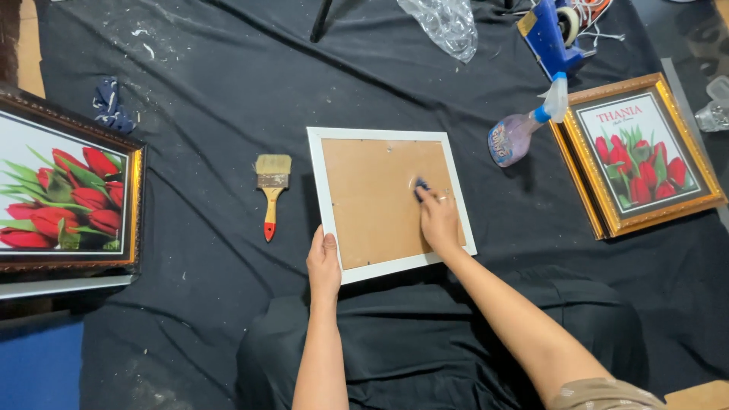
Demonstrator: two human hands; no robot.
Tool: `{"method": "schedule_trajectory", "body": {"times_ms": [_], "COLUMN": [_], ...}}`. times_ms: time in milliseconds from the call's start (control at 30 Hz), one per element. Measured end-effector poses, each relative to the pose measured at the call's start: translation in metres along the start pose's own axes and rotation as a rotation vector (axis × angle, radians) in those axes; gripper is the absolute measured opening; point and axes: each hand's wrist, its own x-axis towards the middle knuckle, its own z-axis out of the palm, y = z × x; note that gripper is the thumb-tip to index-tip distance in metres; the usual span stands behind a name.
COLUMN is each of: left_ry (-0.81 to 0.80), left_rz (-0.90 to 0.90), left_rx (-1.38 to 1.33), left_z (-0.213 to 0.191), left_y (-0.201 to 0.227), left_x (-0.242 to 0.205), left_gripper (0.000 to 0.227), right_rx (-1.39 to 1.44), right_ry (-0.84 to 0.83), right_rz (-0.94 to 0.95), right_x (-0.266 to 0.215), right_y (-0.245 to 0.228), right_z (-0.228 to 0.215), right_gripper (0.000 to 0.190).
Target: Cleaning and dusting picture frames using a cloth and a brush in an art framing workshop.
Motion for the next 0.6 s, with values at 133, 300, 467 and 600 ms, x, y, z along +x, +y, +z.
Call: {"method": "schedule_trajectory", "body": {"times_ms": [133, 300, 467, 600], "left_ry": [0.006, 0.013, 0.015, 0.021], "left_rz": [-0.003, -0.006, 0.000, 0.008], "left_rx": [0.013, -0.017, 0.016, 0.051], "left_z": [0.000, 0.002, 0.001, 0.001], "left_y": [-0.003, -0.001, -0.011, -0.019], "left_x": [0.000, -0.003, 0.003, 0.007], "left_gripper": [0.052, 0.053, 0.052, 0.052], "right_rx": [0.042, -0.200, 0.012, 0.216], "right_ry": [-0.104, 0.119, 0.013, -0.083], "right_rz": [-0.039, 0.139, 0.038, -0.158], "right_x": [0.001, -0.009, -0.014, -0.026], "right_y": [0.021, 0.069, -0.051, -0.148], "right_z": [-0.015, 0.038, 0.030, 0.000], "right_gripper": [0.045, 0.038, 0.039, 0.039]}}
